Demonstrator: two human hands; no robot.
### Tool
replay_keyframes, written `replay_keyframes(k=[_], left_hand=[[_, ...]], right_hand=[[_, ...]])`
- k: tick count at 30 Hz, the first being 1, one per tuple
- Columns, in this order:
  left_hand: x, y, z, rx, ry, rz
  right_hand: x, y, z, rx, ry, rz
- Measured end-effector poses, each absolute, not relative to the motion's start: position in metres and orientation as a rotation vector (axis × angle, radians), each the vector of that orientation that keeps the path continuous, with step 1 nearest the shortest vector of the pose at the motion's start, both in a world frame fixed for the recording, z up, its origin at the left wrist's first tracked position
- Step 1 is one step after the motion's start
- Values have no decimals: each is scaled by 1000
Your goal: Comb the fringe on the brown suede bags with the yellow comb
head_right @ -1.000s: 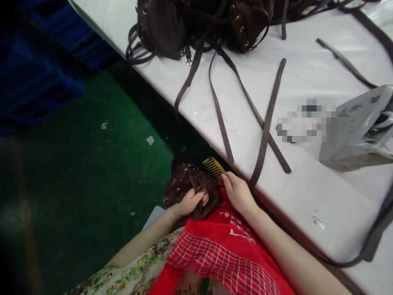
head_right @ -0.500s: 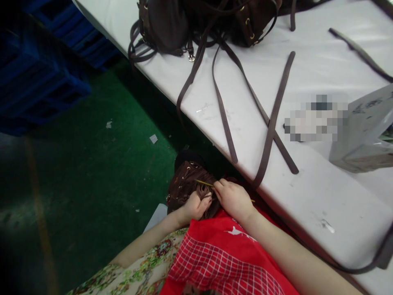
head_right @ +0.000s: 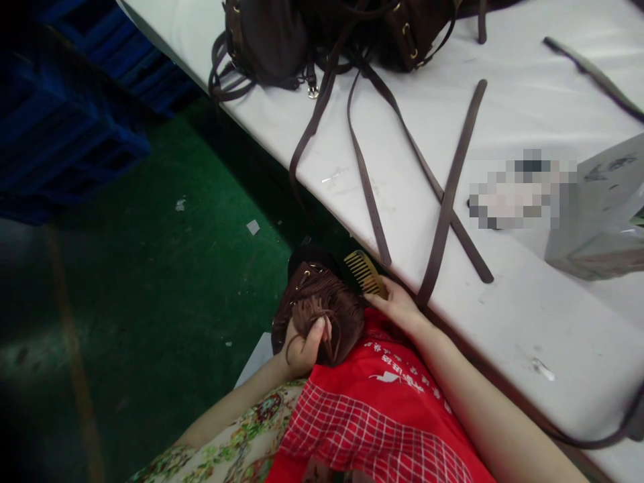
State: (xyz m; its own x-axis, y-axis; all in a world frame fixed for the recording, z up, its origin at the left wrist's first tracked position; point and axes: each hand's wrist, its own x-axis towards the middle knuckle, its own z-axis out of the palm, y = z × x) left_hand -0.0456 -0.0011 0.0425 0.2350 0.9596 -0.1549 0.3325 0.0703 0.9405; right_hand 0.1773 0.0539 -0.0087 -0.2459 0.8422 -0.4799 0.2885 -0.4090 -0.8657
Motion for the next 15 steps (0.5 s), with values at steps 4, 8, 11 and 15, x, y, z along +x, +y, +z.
replay_keyframes(k=[4, 8, 11, 15], left_hand=[[-55, 6, 62, 1348, 1155, 748], [-79, 9, 95, 1201, 1051, 682], [-113, 3, 113, 1238, 993, 506], [-166, -10, 122, 1359, 915, -49]], right_hand=[[175, 54, 3, -1081, -1292, 2091], [165, 58, 11, -875, -1627, 2152], [158, 61, 14, -854, -1910, 1967], [157, 58, 12, -895, -2145, 1850]])
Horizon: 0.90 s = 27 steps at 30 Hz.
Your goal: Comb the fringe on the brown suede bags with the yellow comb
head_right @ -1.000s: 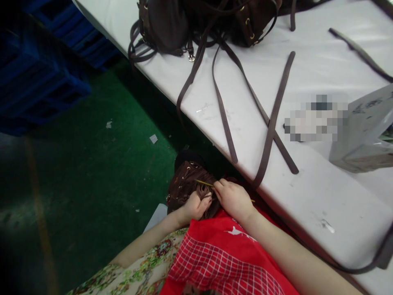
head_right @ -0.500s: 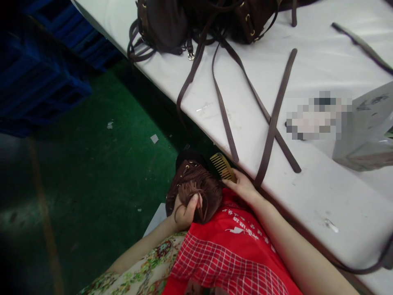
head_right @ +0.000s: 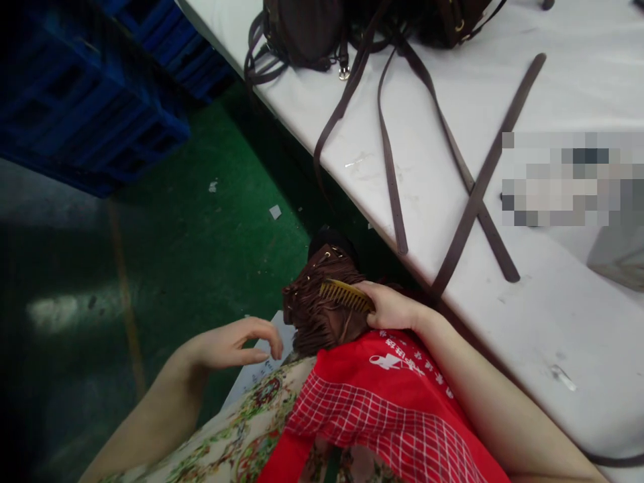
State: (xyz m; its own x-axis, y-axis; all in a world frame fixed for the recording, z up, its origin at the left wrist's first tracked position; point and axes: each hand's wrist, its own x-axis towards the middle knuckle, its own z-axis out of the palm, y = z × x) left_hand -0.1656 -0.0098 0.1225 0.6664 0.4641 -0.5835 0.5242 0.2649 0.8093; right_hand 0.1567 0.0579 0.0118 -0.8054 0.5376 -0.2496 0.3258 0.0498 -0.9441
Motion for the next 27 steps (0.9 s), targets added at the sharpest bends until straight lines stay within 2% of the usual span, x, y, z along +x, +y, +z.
replay_keyframes(k=[2, 4, 7, 9, 11, 15, 19, 27], left_hand=[[-183, -9, 124, 1402, 1070, -240], [-184, 4, 126, 1448, 1395, -147], [-150, 44, 126, 1358, 1684, 554], [-109, 74, 117, 1049, 1557, 1134], [-64, 98, 98, 745, 1367, 1356], [-7, 110, 40, 544, 1440, 1421], [-5, 88, -5, 740, 1438, 1185], [-34, 55, -2, 1315, 1490, 986]], right_hand=[[158, 53, 7, -990, -2220, 1794], [159, 47, 0, -1122, -2279, 1768], [156, 39, -8, -1255, -2264, 1860], [155, 36, -9, -1245, -2159, 1912], [156, 35, -6, -1197, -1979, 2004], [172, 33, 6, -1165, -1605, 2314], [193, 33, 15, -1209, -1491, 2284], [201, 41, 18, -1225, -1402, 2344]])
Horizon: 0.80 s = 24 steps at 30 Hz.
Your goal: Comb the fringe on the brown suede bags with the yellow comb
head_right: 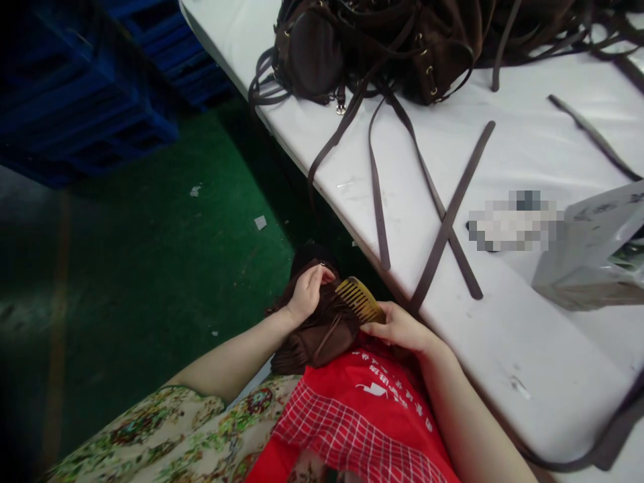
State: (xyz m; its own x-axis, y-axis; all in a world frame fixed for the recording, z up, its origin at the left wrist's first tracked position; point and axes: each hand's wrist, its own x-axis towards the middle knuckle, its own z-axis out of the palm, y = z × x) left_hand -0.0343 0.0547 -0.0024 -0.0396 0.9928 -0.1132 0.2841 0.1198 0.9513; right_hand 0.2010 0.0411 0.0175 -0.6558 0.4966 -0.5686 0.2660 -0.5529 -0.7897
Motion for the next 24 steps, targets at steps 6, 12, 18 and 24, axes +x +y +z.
replay_keyframes(k=[6, 12, 18, 24], left_hand=[[-43, 47, 0, 1563, 1524, 939], [-42, 47, 0, 1312, 1493, 1061], [-33, 54, 4, 1675, 942, 708], [-40, 60, 5, 1550, 626, 153]], right_hand=[[185, 52, 10, -1287, -1370, 2298], [183, 60, 34, -1050, -1768, 2571], [185, 63, 44, -1105, -1743, 2228], [179, 66, 37, -1100, -1631, 2218]])
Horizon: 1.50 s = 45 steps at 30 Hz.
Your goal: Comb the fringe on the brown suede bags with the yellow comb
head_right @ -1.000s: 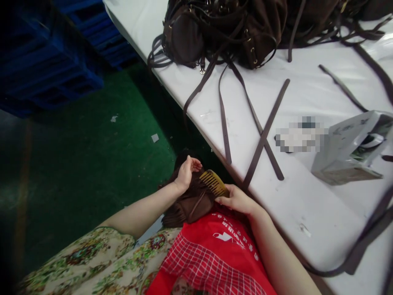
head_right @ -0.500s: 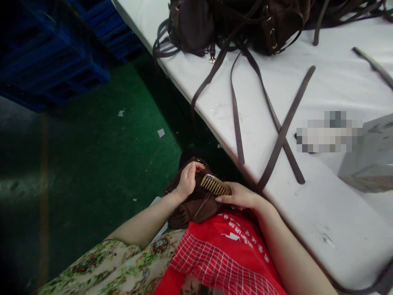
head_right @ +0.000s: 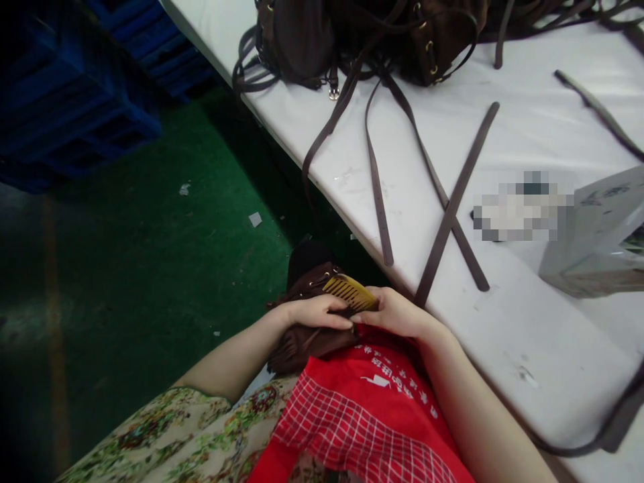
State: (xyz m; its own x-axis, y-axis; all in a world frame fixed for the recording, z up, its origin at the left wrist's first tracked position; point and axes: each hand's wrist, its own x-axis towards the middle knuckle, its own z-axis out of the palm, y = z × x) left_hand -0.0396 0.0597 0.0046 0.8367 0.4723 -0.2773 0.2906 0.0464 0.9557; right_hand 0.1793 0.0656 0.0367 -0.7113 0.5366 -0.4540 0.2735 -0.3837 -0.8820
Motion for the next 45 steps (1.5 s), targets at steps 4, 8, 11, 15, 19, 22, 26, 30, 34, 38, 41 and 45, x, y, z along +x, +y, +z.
replay_keyframes(k=[4, 8, 11, 15, 19, 22, 26, 30, 34, 38, 41, 45], left_hand=[[-41, 48, 10, 1424, 694, 111], [-35, 35, 12, 1007, 608, 221], [-37, 33, 14, 842, 582, 279], [-43, 35, 14, 765, 628, 328], [-44, 35, 9, 740, 615, 350], [-43, 34, 7, 780, 590, 364], [-43, 32, 16, 821, 532, 342], [-35, 26, 23, 821, 599, 377], [-22, 16, 16, 983, 899, 460], [-15, 14, 10, 1295, 1070, 353], [-15, 18, 12, 1463, 1091, 315], [-12, 21, 16, 1709, 1132, 279]], right_hand=[[174, 60, 27, -1158, -1475, 2360], [165, 60, 17, -1220, -1498, 2239], [163, 62, 21, -1426, -1592, 1864], [171, 52, 40, -1682, -1829, 1264], [172, 28, 53, -1517, -2302, 1155], [165, 18, 49, -1469, -2532, 1053], [158, 18, 39, -1437, -2700, 877], [151, 24, 32, -1521, -2723, 796], [147, 32, 25, -1754, -2673, 595], [146, 38, 17, -1942, -2630, 653], [146, 39, 11, -1982, -2599, 780], [149, 39, 0, -2046, -2427, 1025]])
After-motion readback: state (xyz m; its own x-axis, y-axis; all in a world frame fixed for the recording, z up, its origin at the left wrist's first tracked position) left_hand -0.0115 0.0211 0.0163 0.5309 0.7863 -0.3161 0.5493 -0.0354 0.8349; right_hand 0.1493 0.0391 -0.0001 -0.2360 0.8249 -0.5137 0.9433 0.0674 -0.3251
